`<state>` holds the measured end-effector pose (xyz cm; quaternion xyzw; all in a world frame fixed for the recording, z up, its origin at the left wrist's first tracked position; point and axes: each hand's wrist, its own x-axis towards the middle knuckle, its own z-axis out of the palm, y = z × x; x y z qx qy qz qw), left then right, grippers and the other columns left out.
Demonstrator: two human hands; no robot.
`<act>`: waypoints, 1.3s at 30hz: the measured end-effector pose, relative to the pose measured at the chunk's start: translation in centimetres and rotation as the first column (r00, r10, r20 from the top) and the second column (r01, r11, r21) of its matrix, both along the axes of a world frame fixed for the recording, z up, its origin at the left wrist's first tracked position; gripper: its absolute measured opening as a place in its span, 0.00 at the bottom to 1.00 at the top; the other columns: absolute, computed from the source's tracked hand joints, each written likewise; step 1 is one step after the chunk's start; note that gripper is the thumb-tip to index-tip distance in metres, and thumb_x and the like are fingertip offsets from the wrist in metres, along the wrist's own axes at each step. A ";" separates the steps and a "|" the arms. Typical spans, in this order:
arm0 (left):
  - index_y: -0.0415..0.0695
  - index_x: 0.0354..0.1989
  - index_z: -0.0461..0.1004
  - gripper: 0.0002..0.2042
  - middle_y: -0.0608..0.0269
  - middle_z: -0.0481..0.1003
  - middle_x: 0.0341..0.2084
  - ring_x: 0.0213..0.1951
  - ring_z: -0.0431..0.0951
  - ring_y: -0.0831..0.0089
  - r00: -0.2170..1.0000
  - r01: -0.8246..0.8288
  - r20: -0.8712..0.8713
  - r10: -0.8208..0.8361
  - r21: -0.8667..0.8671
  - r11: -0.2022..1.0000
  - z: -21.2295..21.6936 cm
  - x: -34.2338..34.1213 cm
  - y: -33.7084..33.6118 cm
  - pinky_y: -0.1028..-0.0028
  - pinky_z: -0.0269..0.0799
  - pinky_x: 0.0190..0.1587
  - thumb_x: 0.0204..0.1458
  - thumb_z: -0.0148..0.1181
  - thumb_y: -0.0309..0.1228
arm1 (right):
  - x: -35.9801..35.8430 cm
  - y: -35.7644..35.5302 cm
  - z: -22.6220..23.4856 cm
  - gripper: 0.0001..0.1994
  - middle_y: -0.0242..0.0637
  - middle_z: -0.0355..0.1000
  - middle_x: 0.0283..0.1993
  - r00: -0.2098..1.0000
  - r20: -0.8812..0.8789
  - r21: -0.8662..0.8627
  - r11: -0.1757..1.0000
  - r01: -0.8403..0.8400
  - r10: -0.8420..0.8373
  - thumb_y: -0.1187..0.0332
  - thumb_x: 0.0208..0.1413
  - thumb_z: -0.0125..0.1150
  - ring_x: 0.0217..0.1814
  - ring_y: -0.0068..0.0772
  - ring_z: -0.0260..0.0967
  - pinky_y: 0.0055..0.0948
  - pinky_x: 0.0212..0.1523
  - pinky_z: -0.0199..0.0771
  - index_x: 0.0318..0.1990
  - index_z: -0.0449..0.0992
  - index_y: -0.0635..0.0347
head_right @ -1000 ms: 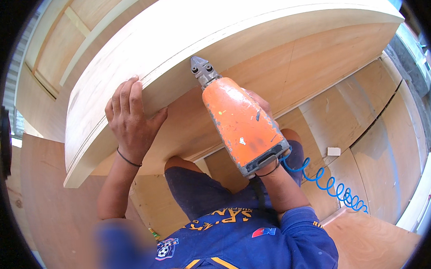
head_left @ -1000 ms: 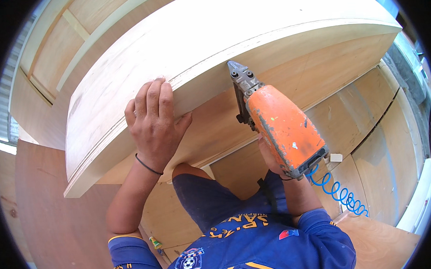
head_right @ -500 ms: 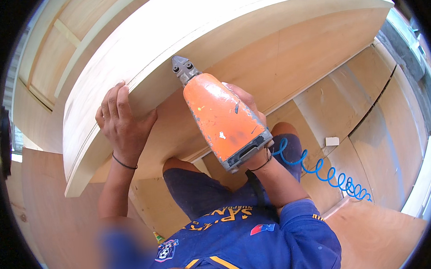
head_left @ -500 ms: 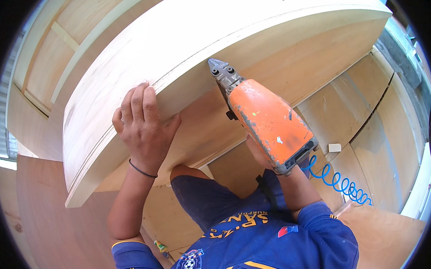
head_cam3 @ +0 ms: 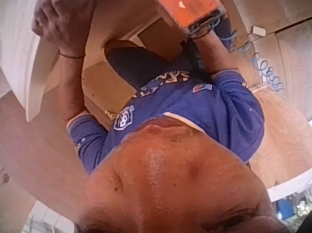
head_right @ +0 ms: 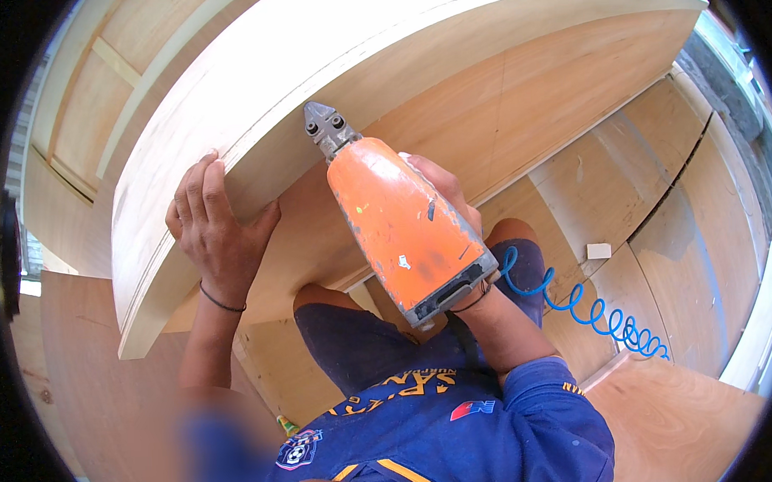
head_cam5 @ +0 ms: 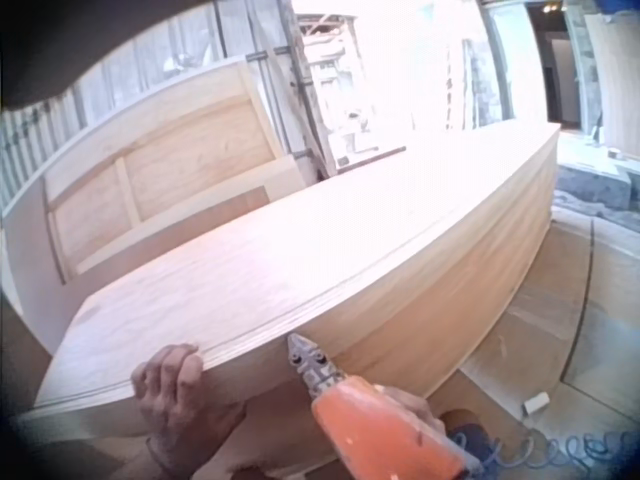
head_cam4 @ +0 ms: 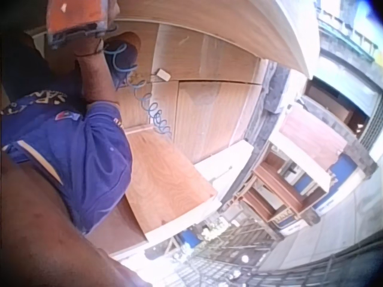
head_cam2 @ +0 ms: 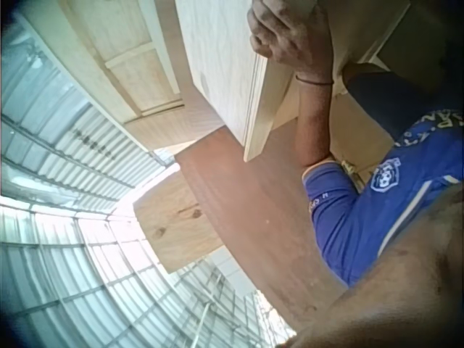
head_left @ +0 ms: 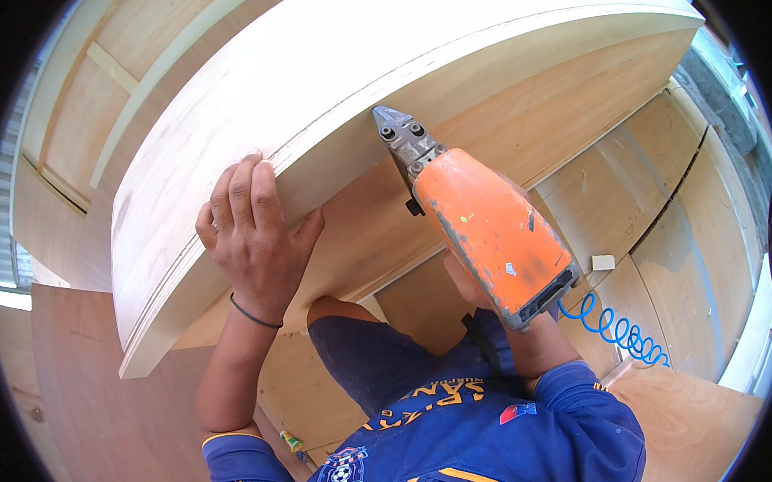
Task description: The person assembles a curved wooden structure by hand and using a pneumatic nail gun. The person positions wooden pieces against a frame and secures them with the nail gun, repeating the process across the curved surface.
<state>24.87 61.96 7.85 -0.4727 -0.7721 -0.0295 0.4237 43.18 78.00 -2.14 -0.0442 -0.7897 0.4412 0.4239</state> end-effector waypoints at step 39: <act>0.48 0.53 0.65 0.36 0.64 0.72 0.52 0.55 0.70 0.65 1.000 0.000 -0.030 0.001 0.021 1.000 -0.3 -0.5 -0.4 0.65 0.58 0.54 0.29 0.73 0.36 | -1.1 0.4 -1.6 0.31 0.39 0.66 0.61 0.991 -0.134 -0.209 0.977 -0.040 0.012 0.78 0.51 0.66 0.58 0.27 0.69 0.28 0.55 0.76 0.63 0.60 0.66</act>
